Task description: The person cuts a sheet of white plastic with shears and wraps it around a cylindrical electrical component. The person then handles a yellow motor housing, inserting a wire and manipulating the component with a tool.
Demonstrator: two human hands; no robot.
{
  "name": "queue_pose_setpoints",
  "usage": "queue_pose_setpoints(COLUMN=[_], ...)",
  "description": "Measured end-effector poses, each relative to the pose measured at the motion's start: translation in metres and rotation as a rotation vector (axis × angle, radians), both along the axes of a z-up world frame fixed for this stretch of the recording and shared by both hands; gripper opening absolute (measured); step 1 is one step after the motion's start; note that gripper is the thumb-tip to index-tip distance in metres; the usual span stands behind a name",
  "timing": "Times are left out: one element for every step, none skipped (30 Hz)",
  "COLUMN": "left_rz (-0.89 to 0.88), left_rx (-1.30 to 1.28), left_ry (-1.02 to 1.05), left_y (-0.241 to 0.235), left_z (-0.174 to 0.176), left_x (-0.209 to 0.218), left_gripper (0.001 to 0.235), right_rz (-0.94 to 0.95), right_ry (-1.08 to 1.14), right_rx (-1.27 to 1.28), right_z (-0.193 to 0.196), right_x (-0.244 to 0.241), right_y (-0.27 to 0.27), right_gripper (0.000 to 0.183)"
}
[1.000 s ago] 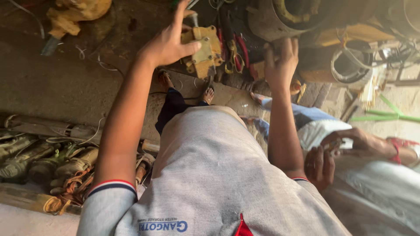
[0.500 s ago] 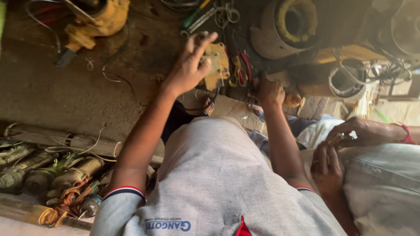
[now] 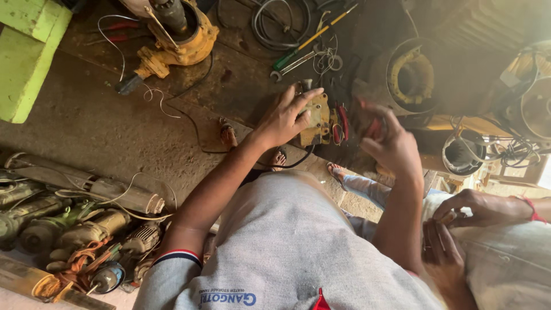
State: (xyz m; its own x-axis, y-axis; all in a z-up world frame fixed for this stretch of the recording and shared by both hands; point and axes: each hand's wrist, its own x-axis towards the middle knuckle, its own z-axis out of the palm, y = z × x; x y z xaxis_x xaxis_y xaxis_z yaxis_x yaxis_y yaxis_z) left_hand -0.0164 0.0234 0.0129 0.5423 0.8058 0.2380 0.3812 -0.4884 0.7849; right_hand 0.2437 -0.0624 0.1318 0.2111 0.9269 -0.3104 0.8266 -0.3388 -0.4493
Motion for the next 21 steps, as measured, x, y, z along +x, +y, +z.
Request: queue_pose_setpoints(left_rz=[-0.001,-0.002,0.002,0.005,0.010,0.027,0.043,0.060,0.102,0.143,0.188,0.199,0.209,0.219,0.242,0.265,0.284,0.278,0.271,0.263,0.253], left_rx=[-0.015,-0.031,-0.030,-0.028,-0.027,-0.020,-0.012,-0.004,0.024,0.052,0.082,0.047,0.009,-0.029,-0.022,-0.015,0.006,-0.040,-0.089,-0.138,-0.107], left_ry=[0.014,0.027,0.005,-0.017,-0.038,-0.037,-0.035,-0.034,-0.018,-0.001,0.018,0.021,0.027,0.032,0.029,0.025,0.017,0.045,0.075,0.106,0.086], left_y=[-0.001,-0.002,-0.002,-0.003,-0.004,-0.005,-0.005,-0.006,-0.008,-0.011,-0.013,-0.015,-0.018,-0.019,-0.024,-0.027,-0.026,-0.024,-0.025,-0.026,-0.027], left_z=[0.000,0.000,0.000,0.000,0.000,0.001,0.002,0.002,0.003,0.003,0.004,0.004,0.004,0.004,0.003,0.003,0.004,0.006,0.008,0.011,0.014], left_x=[-0.001,-0.001,-0.001,-0.001,-0.001,0.000,0.001,0.003,0.005,0.008,0.011,0.014,0.016,0.018,0.020,0.022,0.025,0.027,0.027,0.028,0.027], left_gripper=[0.061,0.061,0.061,0.060,0.060,0.062,0.063,0.064,0.065,0.065,0.065,0.065,0.064,0.064,0.063,0.062,0.062,0.063,0.066,0.068,0.071], right_rz=[0.093,0.187,0.200,0.213,0.275,0.337,0.425,0.513,0.518,0.522,0.548,0.575,0.599,0.537,0.472,0.406,0.363,0.320,0.278,0.323,0.366], right_ry=[0.030,0.060,0.023,-0.013,-0.012,-0.011,-0.112,-0.214,-0.325,-0.435,-0.393,-0.350,-0.303,-0.250,-0.196,-0.144,-0.098,-0.050,0.000,-0.080,-0.163], right_rx=[0.158,0.316,0.289,0.262,0.274,0.286,0.318,0.350,0.308,0.266,0.288,0.310,0.328,0.355,0.369,0.381,0.518,0.654,0.788,0.835,0.883], right_z=[0.006,0.008,0.004,-0.006,-0.020,-0.036,-0.054,-0.074,-0.095,-0.113,-0.126,-0.137,-0.146,-0.151,-0.155,-0.157,-0.156,-0.154,-0.153,-0.153,-0.153], right_x=[-0.006,-0.010,-0.015,-0.022,-0.029,-0.036,-0.044,-0.054,-0.068,-0.077,-0.077,-0.077,-0.077,-0.073,-0.064,-0.056,-0.042,-0.027,-0.014,-0.004,0.006], right_y=[0.010,0.023,0.045,0.076,0.106,0.138,0.172,0.199,0.224,0.239,0.246,0.252,0.254,0.257,0.253,0.246,0.236,0.221,0.204,0.187,0.169], right_gripper=[0.072,0.072,0.075,0.078,0.079,0.080,0.074,0.068,0.065,0.063,0.066,0.069,0.071,0.068,0.067,0.067,0.049,0.032,0.017,0.015,0.014])
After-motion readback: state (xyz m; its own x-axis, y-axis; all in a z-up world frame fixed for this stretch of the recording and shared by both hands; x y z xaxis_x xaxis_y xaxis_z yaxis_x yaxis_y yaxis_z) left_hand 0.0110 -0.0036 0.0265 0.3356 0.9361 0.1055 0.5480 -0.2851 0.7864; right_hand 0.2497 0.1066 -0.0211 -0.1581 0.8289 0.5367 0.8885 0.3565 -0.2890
